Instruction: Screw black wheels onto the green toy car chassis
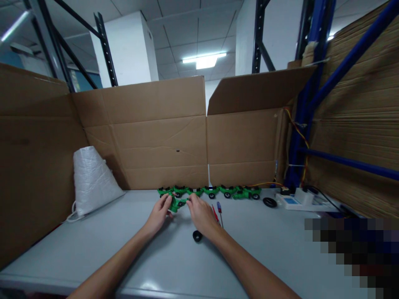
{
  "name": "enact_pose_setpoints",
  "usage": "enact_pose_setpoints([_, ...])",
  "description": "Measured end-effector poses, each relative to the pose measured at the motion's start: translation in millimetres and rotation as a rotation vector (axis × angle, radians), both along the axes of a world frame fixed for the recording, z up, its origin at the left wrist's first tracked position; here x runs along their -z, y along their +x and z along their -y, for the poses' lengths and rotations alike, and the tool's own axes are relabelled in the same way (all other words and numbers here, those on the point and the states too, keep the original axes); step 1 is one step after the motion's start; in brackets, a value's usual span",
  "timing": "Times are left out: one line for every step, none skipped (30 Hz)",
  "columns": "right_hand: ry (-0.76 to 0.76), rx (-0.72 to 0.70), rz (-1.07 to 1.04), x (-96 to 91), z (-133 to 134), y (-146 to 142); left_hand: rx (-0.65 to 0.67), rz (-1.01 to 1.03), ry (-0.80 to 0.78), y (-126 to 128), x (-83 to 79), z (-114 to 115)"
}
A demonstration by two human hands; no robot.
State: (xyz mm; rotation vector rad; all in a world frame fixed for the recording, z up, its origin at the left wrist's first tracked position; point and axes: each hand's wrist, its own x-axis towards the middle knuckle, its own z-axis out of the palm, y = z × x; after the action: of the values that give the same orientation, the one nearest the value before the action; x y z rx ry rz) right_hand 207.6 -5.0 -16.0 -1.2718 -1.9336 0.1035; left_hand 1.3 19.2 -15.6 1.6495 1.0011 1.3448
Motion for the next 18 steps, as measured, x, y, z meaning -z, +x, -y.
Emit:
enact_pose_setpoints([0.006, -0.001, -0.004, 0.9, -0.5, 0.2, 0.002, 0.004, 0.001, 0.3, -0.5, 0.8])
enact_pose_setpoints([0.01, -0.002, -0.008, 2.0, -1.1, 0.4, 0.005, 0.006, 0.003, 0.6, -1.1, 1.7])
enact_pose_setpoints([0.01, -0.004, -0.012, 3.0, -1.6, 0.5, 0.01, 0.004, 0.004, 0.9, -1.8, 2.6])
enact_pose_setpoints([0.007, -0.005, -0.015, 3.8, -2.0, 0.7, 0.017, 0.001, 0.003, 1.2, -2.6, 3.5])
enact_pose_setpoints([0.001, -0.006, -0.017, 4.5, -2.3, 0.8, 0.024, 0.001, 0.001, 1.5, -3.3, 4.3])
enact_pose_setpoints([-0.006, -0.007, -0.018, 4.8, -2.4, 1.0, 0.03, 0.006, -0.005, 1.8, -3.9, 4.9])
enact_pose_setpoints([-0.014, -0.009, -0.02, 4.8, -2.3, 1.2, 0.034, 0.012, -0.012, 2.0, -4.5, 5.4])
enact_pose_setpoints([-0.02, -0.008, -0.023, 4.7, -2.1, 1.4, 0.034, 0.02, -0.019, 2.2, -4.8, 5.7])
enact_pose_setpoints([-0.025, -0.01, -0.028, 4.4, -1.9, 1.7, 0.031, 0.028, -0.027, 2.3, -5.0, 5.8])
enact_pose_setpoints([-0.028, -0.012, -0.035, 4.2, -1.6, 2.1, 0.029, 0.034, -0.036, 2.4, -4.9, 5.8])
enact_pose_setpoints([-0.029, -0.016, -0.043, 4.1, -1.5, 2.4, 0.024, 0.037, -0.044, 2.3, -4.7, 5.6])
enact_pose_setpoints([-0.029, -0.024, -0.053, 4.3, -1.4, 2.7, 0.021, 0.039, -0.052, 2.1, -4.2, 5.3])
enact_pose_setpoints([-0.028, -0.03, -0.062, 4.6, -1.3, 3.0, 0.017, 0.04, -0.059, 1.8, -3.6, 5.0])
enact_pose_setpoints([-0.029, -0.036, -0.069, 5.2, -1.3, 3.2, 0.012, 0.039, -0.063, 1.4, -2.8, 4.6])
enact_pose_setpoints([-0.033, -0.039, -0.074, 5.9, -1.3, 3.3, 0.01, 0.036, -0.066, 0.8, -1.9, 4.1])
enact_pose_setpoints([-0.038, -0.041, -0.076, 6.6, -1.4, 3.3, 0.011, 0.033, -0.069, 0.2, -0.8, 3.7])
enact_pose_setpoints([-0.044, -0.041, -0.079, 7.3, -1.4, 3.1, 0.015, 0.029, -0.073, -0.4, 0.3, 3.2])
enact_pose_setpoints([-0.049, -0.041, -0.082, 8.0, -1.4, 2.9, 0.022, 0.025, -0.078, -1.0, 1.6, 2.7])
